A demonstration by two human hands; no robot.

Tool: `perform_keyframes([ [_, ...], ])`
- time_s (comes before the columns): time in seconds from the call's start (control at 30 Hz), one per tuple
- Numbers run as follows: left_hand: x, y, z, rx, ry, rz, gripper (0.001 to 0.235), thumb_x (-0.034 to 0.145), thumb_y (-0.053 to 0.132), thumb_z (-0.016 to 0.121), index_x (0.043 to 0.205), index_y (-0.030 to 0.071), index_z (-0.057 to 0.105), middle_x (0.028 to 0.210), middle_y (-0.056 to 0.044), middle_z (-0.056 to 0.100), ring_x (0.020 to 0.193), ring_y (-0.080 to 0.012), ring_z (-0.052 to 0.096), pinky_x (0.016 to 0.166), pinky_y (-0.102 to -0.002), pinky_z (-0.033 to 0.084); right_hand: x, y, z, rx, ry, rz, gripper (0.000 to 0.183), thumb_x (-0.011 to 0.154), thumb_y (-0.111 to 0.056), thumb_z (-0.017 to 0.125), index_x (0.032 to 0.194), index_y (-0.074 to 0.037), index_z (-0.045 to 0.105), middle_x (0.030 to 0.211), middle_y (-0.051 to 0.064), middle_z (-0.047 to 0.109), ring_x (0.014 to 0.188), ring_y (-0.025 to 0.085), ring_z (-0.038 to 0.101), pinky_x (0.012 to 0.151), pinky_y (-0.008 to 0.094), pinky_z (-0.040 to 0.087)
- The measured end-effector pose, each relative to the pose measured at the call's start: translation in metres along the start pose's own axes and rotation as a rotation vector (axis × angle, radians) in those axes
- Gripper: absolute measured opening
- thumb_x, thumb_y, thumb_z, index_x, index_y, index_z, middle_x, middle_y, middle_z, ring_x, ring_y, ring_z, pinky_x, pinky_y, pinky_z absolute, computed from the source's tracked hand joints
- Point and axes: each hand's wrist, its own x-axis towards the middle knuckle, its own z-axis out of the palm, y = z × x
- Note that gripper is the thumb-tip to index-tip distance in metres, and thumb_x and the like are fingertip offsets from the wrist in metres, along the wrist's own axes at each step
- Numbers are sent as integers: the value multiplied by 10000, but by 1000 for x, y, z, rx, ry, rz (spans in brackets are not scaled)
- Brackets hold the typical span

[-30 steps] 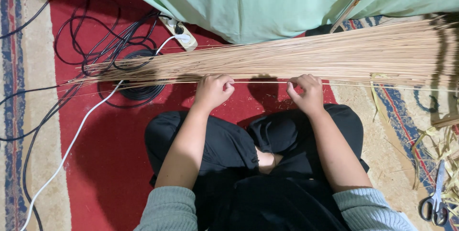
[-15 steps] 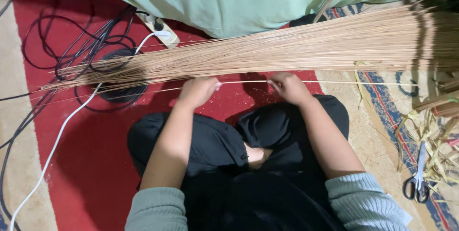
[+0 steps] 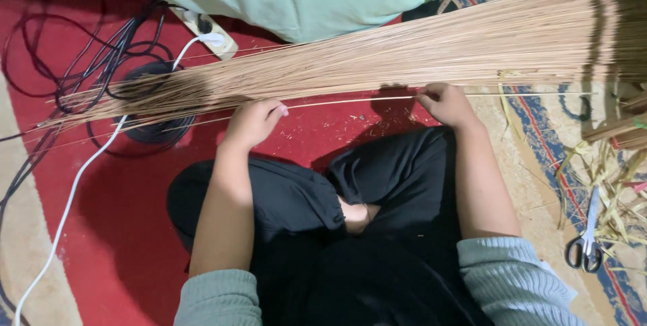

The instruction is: Weaving and bundling thin wooden sticks together to create a broom or similar craft

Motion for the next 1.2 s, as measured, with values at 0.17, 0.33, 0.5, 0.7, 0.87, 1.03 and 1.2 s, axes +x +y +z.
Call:
perform_keyframes([
  [0.17,-5,21,9,-7,180,145,204,986,373,624,974,233,772,877,-49,755,926,-315,729,830,-458,555,-14,-45,9,-4,57,-201,198,903,-242,696,1039,-130,787,905,156,743,886,374,713,827,489,554],
  [0.33,-6,36,12,27,301,210,198,953,413,678,928,244,778,775,-15,727,823,-278,732,767,-412,553,-29,-100,36,-31,195,-420,125,904,-212,733,1007,-173,792,804,51,711,748,257,693,725,401,561],
  [0.5,-15,52,2,-28,190,154,295,888,473,716,899,186,787,705,-56,701,762,-338,722,721,-448,552,-58,-165,69,9,255,-534,144,931,-231,716,1044,-168,777,821,47,688,780,276,689,742,403,535],
  [0.7,-21,59,-4,-126,111,111,183,863,425,716,981,290,751,666,23,644,752,-272,721,734,-431,570,-51,-157,79,11,273,-620,127,953,-249,720,1041,-176,774,786,45,654,832,277,691,743,392,501],
  [0.87,-19,58,6,-88,149,153,154,873,376,708,977,270,748,718,12,695,782,-265,738,728,-429,585,-55,-160,74,41,305,-658,103,945,-227,739,1024,-168,771,783,41,647,818,264,677,745,378,476],
  [1.03,-19,66,16,-193,93,115,176,873,361,697,994,244,748,865,-3,771,935,-250,755,791,-421,607,-66,-185,63,81,350,-752,127,936,-205,766,1048,-146,780,869,57,701,833,270,669,774,382,478],
  [1.2,-18,72,23,-214,102,158,159,853,319,729,974,219,755,904,-20,786,951,-238,761,804,-398,620,-70,-190,71,166,334,-799,139,918,-200,802,1040,-138,780,918,48,732,836,263,676,761,371,488],
])
